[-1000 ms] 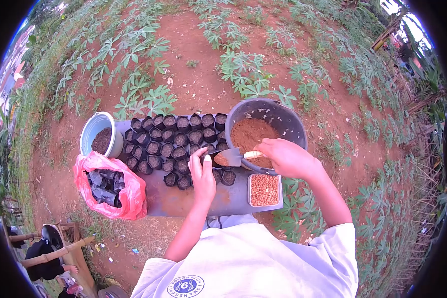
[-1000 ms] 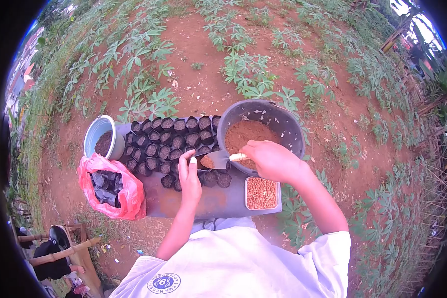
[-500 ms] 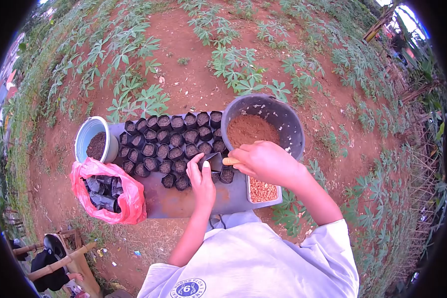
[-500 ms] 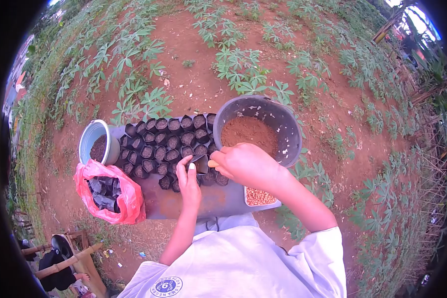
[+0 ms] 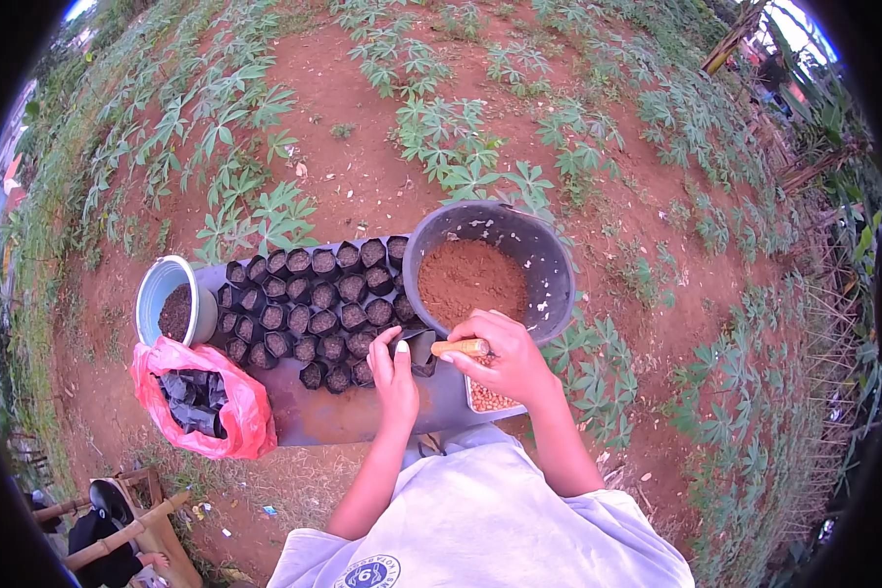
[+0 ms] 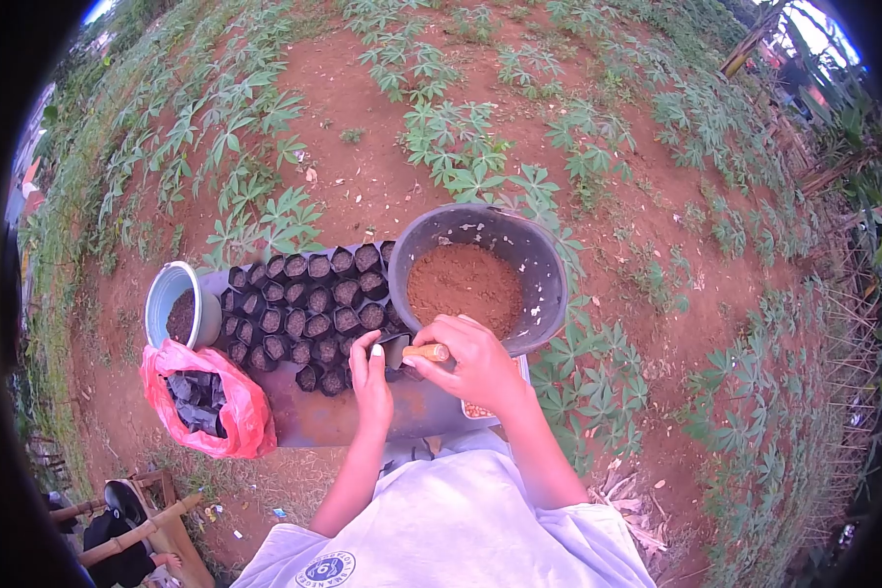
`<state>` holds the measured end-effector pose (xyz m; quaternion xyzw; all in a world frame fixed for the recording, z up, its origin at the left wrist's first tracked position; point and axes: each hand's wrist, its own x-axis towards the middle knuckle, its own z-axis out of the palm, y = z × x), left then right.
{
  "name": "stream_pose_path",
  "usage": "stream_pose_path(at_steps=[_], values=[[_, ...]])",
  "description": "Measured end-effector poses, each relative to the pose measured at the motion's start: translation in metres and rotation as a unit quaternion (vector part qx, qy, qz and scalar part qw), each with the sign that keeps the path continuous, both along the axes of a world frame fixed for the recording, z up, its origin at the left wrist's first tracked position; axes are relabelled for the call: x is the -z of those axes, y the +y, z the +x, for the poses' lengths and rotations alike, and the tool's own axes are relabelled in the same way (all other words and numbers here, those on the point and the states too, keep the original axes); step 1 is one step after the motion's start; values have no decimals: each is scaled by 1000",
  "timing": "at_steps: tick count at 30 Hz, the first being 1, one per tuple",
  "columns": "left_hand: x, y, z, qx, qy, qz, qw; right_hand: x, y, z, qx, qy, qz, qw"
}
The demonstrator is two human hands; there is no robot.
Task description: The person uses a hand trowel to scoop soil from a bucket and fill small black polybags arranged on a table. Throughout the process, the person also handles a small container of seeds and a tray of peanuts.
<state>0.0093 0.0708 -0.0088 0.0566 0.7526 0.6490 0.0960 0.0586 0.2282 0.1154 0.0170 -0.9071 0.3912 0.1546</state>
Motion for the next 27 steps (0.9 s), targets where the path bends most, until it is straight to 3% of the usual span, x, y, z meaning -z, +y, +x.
stream_pose_path(at_steps=[5,8,12,14,19,27], values=[[1,14,3,-14,-23,-6,1000,-9,32,15,-2,14,-46,999],[9,17,2,-37,-22,-10,999,-10,59,24,15,15,-135,991],[14,11,7,-82,-40,20,996,7,101,35,94,14,-176,980],[22,4,10,-88,-118,85,985,20,121,37,151,-10,-210,966],[12,18,23,-123,-148,135,972,48,154,46,145,-36,-111,983],[-2,39,58,-172,-117,143,968,75,172,39,-26,-113,-22,993]])
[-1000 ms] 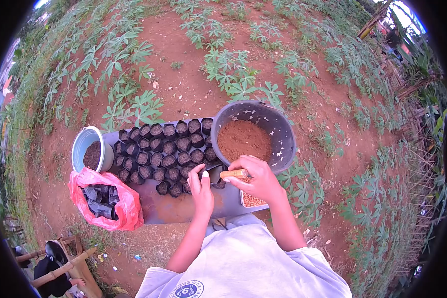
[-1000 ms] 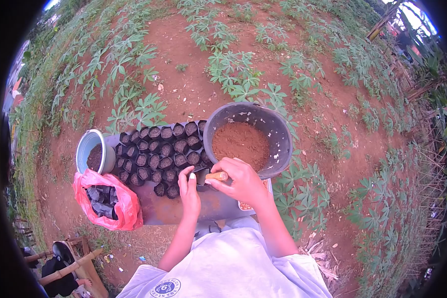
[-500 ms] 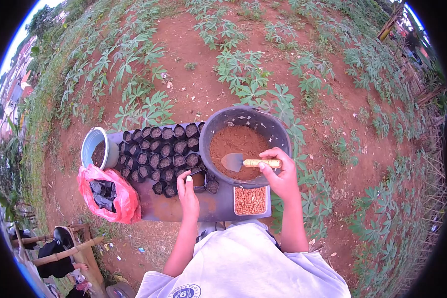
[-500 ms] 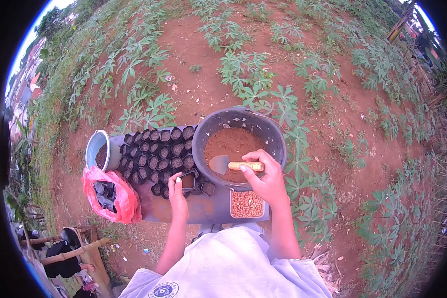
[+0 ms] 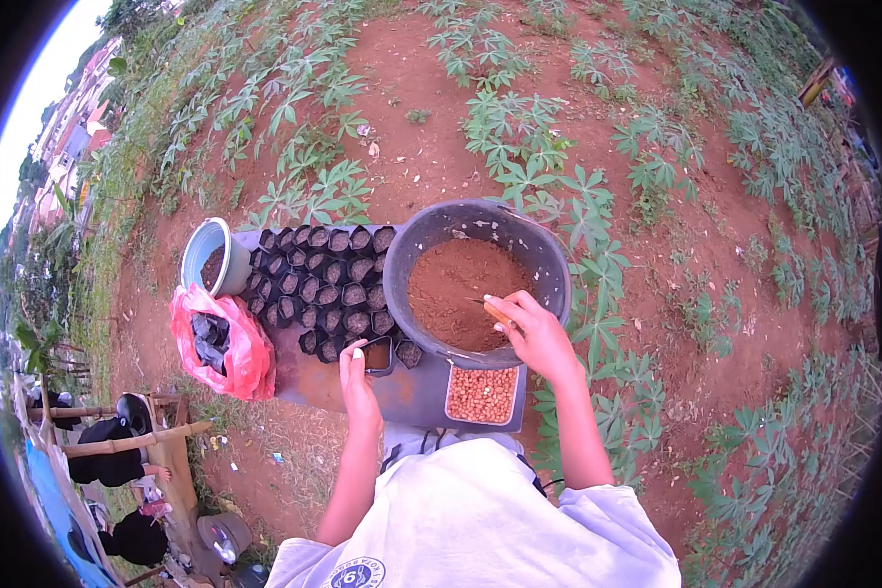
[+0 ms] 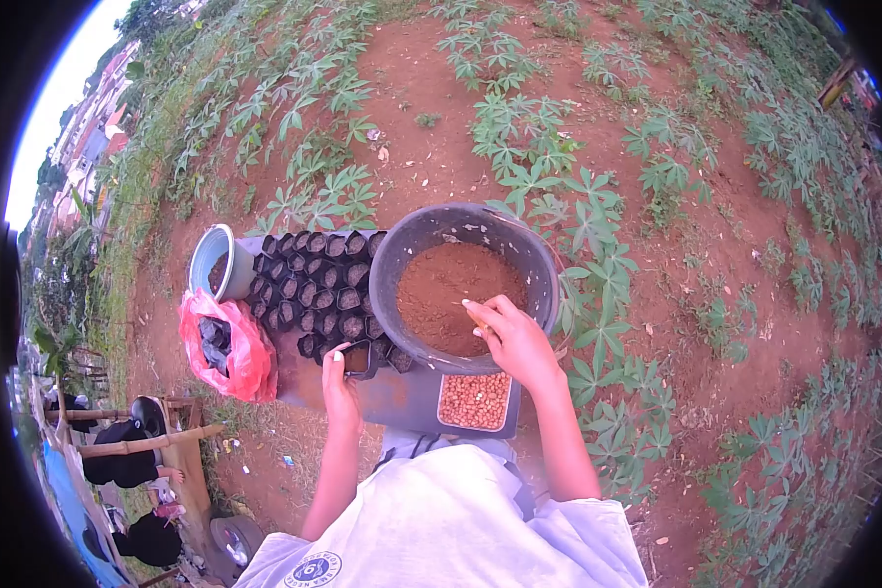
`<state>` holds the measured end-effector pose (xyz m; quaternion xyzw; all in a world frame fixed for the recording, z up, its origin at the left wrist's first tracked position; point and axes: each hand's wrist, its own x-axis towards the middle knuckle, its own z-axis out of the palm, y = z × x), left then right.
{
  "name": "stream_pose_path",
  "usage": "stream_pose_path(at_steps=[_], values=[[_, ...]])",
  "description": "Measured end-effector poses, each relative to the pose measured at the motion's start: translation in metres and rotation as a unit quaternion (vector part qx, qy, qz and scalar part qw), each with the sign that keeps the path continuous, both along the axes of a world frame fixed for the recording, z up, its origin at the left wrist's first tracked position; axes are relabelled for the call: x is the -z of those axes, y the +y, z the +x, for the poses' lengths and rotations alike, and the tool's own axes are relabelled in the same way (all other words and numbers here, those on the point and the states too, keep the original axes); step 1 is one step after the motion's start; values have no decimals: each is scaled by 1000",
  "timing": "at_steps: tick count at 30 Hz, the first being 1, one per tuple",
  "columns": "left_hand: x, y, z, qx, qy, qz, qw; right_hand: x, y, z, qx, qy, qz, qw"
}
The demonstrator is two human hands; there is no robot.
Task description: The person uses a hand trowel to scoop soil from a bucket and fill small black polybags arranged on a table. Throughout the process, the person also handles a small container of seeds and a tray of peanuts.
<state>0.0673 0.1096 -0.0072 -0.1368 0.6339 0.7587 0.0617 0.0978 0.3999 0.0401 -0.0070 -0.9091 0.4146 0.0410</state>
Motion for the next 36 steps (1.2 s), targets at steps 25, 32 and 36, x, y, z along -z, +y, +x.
stream_pose_path(at_steps=[25,32,36], values=[[-8,28,18,-13,32,51,998,35,34,-31,-116,-38,77,990],[-21,30,15,-23,30,51,998,52,55,-43,-113,-68,167,977],[-22,23,18,-34,36,41,998,38,61,-45,-102,-65,177,977]])
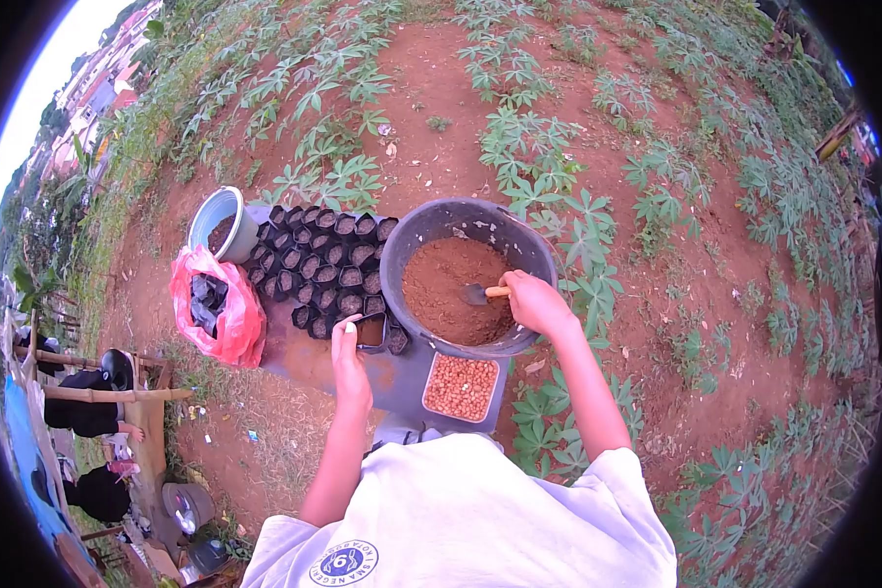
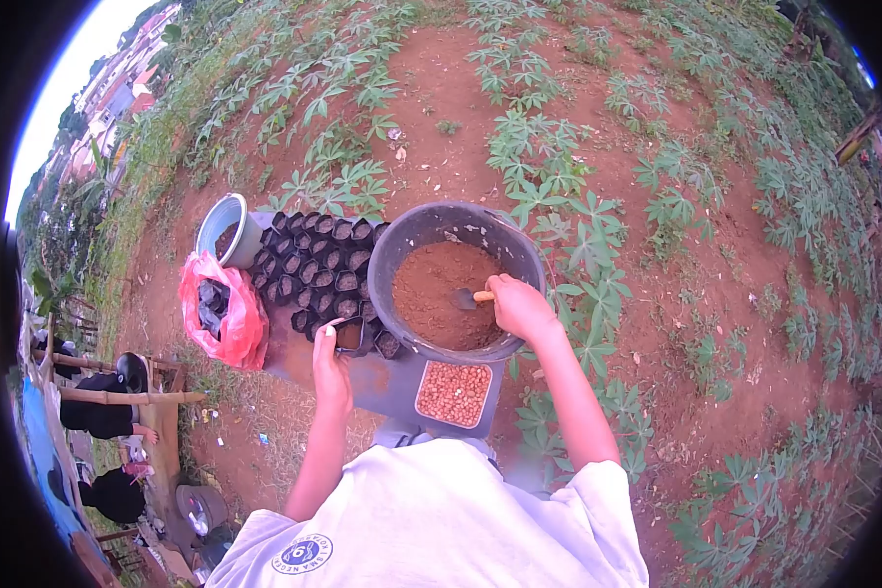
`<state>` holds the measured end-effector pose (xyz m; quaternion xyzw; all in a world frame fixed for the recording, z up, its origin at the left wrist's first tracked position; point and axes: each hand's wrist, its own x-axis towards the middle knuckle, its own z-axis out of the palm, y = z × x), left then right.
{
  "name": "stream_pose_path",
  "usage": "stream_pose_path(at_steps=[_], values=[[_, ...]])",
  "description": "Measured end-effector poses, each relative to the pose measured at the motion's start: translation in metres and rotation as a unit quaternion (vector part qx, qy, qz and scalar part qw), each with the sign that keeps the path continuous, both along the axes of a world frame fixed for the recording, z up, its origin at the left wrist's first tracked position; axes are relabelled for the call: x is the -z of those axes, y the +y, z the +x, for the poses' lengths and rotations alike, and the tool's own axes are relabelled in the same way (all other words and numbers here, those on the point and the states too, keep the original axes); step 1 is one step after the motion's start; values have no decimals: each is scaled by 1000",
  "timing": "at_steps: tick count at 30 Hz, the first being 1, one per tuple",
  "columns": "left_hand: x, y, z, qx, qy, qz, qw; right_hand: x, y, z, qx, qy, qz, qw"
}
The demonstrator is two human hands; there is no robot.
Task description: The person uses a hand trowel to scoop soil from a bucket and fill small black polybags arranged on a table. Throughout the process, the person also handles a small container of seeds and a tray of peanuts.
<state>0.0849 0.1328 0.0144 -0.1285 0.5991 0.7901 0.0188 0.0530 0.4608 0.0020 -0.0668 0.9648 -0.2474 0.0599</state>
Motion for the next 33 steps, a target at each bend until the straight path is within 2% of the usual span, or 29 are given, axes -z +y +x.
stream_pose_path(at_steps=[10,17,20,22,25,33], values=[[14,-18,7,-31,-15,16,999,-7,-2,5,8,-37,-63,997],[9,-12,5,-16,-6,21,1000,2,-10,-7,-33,-62,-35,997],[9,-8,5,-14,-9,11,1000,13,-6,-17,-79,-58,28,995],[11,-7,5,-11,-8,14,1000,19,-7,-24,-96,-118,149,977],[14,-3,5,-2,-10,26,1000,31,-8,-27,-129,-60,179,974],[8,-2,11,0,-6,12,1000,35,-12,-49,-149,-106,247,951]])
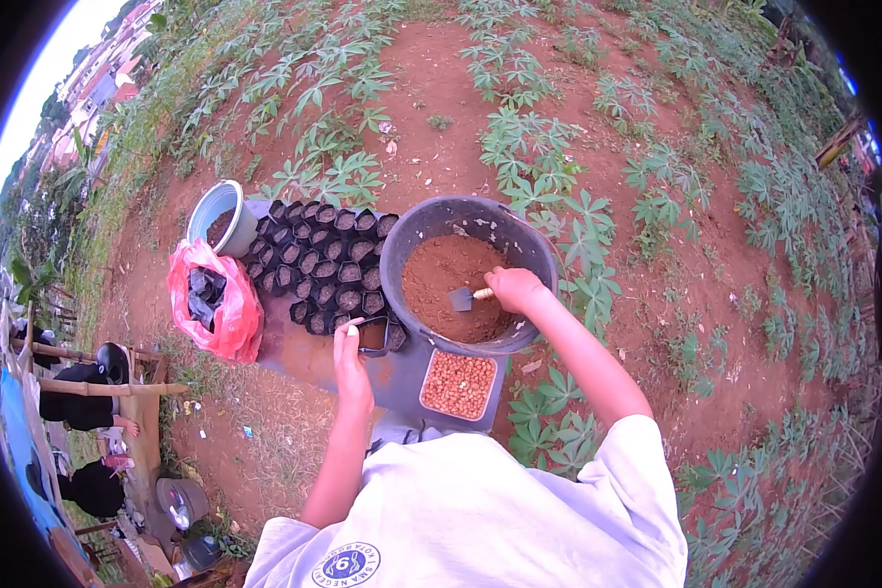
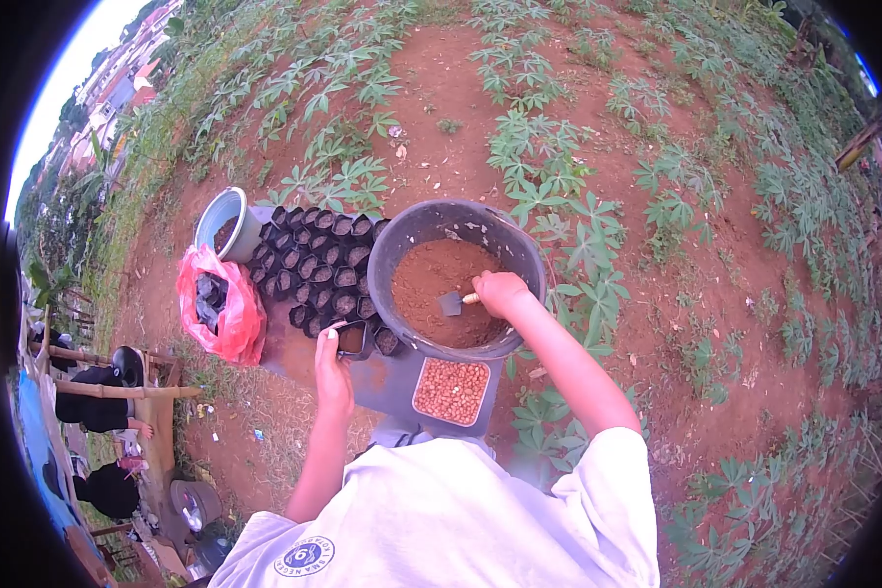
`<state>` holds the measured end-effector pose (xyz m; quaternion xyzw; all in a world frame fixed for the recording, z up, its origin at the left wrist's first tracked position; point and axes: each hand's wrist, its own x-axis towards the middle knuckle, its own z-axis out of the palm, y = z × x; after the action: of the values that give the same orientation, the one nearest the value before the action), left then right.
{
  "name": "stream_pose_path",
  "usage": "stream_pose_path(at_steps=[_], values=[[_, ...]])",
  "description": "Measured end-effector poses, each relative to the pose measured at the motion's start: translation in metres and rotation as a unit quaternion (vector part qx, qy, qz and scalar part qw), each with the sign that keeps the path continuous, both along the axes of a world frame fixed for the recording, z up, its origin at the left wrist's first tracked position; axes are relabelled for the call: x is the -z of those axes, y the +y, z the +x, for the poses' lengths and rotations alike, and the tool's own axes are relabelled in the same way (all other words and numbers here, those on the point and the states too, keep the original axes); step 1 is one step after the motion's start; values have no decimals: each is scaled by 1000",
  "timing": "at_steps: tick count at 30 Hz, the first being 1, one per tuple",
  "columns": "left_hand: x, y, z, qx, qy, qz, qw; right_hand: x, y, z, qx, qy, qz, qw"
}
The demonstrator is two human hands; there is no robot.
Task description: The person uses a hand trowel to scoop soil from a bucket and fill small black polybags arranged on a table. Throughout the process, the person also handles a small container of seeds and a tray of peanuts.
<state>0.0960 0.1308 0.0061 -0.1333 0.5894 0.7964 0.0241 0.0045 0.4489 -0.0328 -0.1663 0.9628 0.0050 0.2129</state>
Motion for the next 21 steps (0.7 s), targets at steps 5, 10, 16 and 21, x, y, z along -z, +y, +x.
stream_pose_path(at_steps=[5,10,16,21], values=[[1,-6,2,-20,-2,-1,1000,-9,6,-4,-18,7,-1,1000],[0,-13,4,-27,10,8,1000,-13,10,-4,-12,-3,7,1000],[3,-19,1,-21,6,6,1000,-26,16,4,0,21,-83,996],[-5,-19,-2,-19,-7,9,1000,-46,20,15,8,53,-160,986]])
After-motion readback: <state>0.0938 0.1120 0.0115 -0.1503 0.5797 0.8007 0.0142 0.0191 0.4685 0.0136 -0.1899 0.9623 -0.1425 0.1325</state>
